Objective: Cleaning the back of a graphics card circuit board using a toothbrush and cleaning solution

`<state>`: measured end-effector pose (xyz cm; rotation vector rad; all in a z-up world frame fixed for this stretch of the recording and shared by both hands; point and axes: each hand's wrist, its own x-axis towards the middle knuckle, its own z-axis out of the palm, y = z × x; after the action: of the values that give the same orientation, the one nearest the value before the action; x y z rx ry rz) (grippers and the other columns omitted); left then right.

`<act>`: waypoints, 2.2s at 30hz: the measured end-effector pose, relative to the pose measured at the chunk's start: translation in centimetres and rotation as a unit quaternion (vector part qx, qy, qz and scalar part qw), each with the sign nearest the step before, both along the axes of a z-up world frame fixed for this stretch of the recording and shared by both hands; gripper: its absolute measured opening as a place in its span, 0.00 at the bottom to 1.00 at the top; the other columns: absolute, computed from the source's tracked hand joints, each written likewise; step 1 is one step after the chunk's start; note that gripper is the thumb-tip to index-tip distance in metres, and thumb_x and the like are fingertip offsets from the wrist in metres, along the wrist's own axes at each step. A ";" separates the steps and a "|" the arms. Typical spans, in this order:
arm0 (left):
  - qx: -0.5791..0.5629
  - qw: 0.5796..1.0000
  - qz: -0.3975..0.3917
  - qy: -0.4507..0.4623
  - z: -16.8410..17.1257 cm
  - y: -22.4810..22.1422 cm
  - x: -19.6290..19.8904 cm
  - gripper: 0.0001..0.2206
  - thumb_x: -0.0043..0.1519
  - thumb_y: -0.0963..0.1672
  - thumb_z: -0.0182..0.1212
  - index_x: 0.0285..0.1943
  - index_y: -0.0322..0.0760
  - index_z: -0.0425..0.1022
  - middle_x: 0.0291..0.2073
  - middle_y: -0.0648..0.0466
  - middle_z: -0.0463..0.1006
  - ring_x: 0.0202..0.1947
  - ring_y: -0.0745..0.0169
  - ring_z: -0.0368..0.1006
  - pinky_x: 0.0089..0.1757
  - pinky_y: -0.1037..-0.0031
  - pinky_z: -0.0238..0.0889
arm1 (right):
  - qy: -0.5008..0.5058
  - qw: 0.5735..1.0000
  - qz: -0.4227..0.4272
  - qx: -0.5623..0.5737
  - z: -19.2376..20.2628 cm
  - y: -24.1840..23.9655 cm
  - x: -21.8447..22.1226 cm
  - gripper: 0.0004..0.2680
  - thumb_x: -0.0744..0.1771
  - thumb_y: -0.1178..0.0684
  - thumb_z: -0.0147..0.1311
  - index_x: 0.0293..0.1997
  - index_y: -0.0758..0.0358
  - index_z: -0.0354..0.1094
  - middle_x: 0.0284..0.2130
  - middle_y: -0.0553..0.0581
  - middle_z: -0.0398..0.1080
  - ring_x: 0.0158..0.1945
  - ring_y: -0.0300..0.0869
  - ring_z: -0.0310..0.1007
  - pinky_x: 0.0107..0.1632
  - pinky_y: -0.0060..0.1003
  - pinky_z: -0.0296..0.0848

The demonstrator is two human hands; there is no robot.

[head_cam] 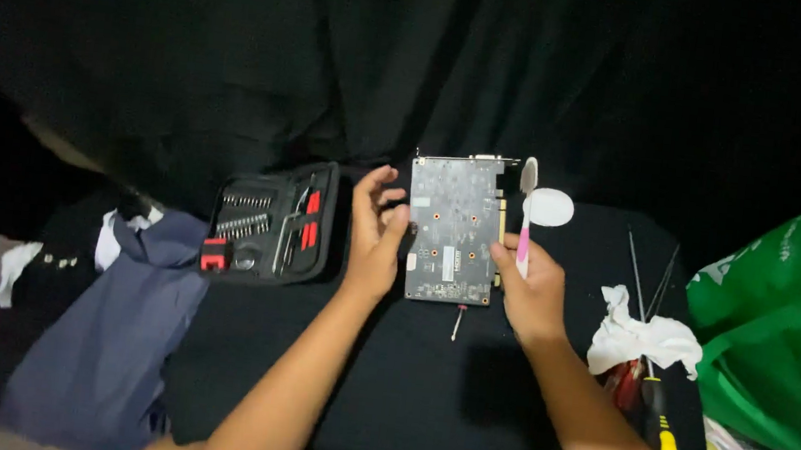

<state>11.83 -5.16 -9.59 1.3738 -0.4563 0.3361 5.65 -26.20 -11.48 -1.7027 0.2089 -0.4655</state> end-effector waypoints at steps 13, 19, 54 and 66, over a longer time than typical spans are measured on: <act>-0.117 0.965 -0.196 0.126 -3.5 -0.7 1.3 0.20 0.71 0.42 0.46 0.74 0.34 0.63 0.49 0.42 0.79 0.46 0.61 0.76 0.48 0.67 0.71 | -0.065 0.998 -0.003 -0.016 2.2 2.2 -0.9 0.07 0.69 0.58 0.61 0.51 0.71 0.75 0.23 0.50 0.71 0.24 0.31 0.60 0.30 0.25 0.61; -0.161 0.953 -0.230 0.113 -4.1 -0.9 1.5 0.26 0.65 0.39 0.50 0.75 0.33 0.60 0.46 0.44 0.79 0.43 0.62 0.76 0.44 0.71 0.73 | -0.083 0.995 -0.024 -0.056 0.5 1.6 -0.6 0.09 0.70 0.59 0.61 0.53 0.74 0.74 0.27 0.57 0.72 0.28 0.33 0.61 0.33 0.29 0.64; -0.083 0.962 -0.253 0.068 -2.0 -0.9 0.3 0.36 0.59 0.32 0.55 0.80 0.35 0.52 0.43 0.42 0.81 0.39 0.67 0.77 0.40 0.77 0.75 | -0.175 0.971 -0.062 -0.153 -0.3 1.5 -0.3 0.08 0.71 0.62 0.64 0.53 0.77 0.74 0.23 0.65 0.69 0.26 0.42 0.66 0.32 0.34 0.63; -0.126 0.965 -0.213 0.088 -3.1 -1.2 0.7 0.33 0.59 0.33 0.54 0.77 0.33 0.56 0.40 0.42 0.80 0.37 0.63 0.78 0.38 0.73 0.76 | -0.104 0.982 -0.033 -0.155 1.0 1.9 -1.2 0.07 0.72 0.56 0.59 0.52 0.69 0.76 0.20 0.60 0.67 0.25 0.45 0.65 0.33 0.39 0.64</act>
<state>12.52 -6.35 -12.66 1.0139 -0.5282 -0.0802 4.45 -24.29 -10.53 -1.9389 0.0421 -0.7523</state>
